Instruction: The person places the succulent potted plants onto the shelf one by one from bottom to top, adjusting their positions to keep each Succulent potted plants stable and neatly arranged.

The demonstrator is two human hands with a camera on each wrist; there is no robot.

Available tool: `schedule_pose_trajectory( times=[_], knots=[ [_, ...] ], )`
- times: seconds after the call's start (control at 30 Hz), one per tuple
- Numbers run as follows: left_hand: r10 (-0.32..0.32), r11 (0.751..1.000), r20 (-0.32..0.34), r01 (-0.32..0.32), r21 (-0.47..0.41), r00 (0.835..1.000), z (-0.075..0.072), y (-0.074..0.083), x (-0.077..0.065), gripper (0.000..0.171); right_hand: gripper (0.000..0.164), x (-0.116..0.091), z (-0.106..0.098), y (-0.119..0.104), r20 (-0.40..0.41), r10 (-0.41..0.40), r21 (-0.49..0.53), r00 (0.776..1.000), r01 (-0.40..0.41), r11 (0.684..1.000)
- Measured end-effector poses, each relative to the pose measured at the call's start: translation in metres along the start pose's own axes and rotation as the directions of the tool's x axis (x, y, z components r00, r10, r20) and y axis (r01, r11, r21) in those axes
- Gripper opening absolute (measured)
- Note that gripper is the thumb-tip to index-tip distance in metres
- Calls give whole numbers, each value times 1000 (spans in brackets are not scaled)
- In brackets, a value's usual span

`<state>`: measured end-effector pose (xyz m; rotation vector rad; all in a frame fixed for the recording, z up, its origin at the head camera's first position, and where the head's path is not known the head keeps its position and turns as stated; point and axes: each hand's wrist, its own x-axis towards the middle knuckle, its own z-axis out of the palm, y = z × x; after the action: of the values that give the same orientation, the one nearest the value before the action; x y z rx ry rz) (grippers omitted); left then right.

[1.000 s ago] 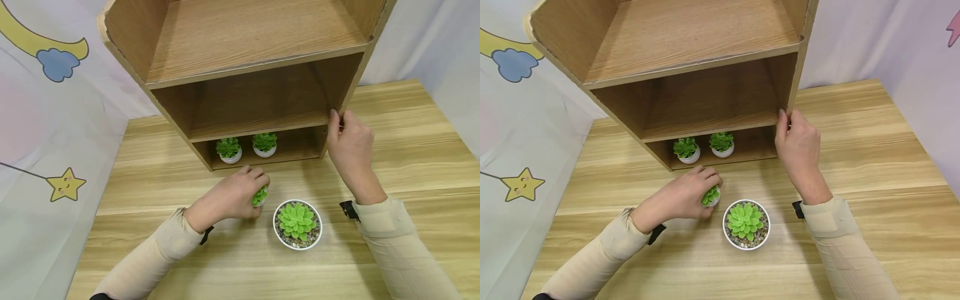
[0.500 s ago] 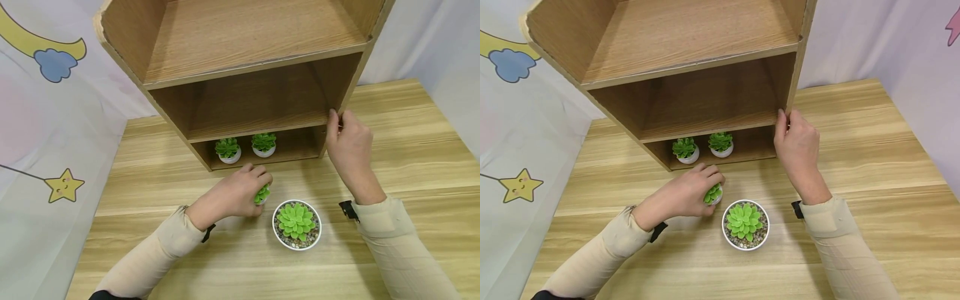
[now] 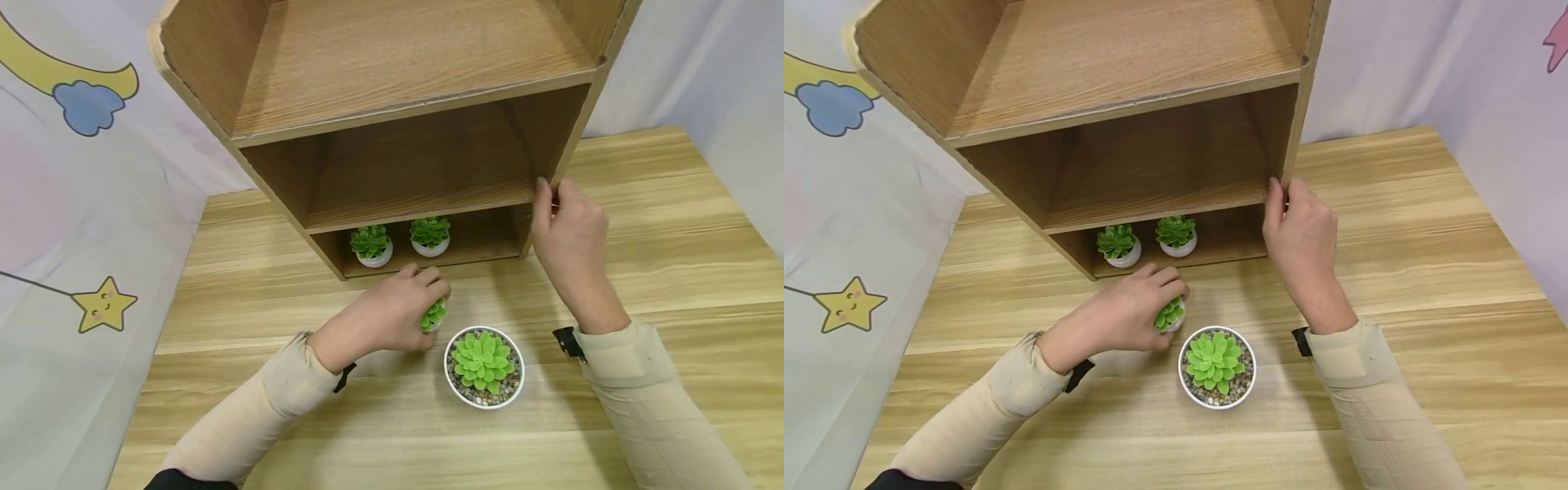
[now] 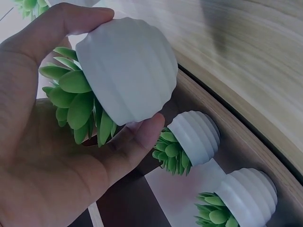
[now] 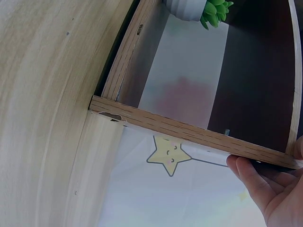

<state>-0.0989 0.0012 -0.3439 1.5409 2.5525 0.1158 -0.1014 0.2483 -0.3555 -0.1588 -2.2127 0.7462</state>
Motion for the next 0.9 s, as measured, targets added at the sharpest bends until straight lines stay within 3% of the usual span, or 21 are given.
schedule_pose_trajectory(
  times=[0.9],
  knots=[
    [-3,999,43,5,-53,999,3,-1,13,48,39,1,-2,0,13,10,7,1000,-10,1000]
  ],
)
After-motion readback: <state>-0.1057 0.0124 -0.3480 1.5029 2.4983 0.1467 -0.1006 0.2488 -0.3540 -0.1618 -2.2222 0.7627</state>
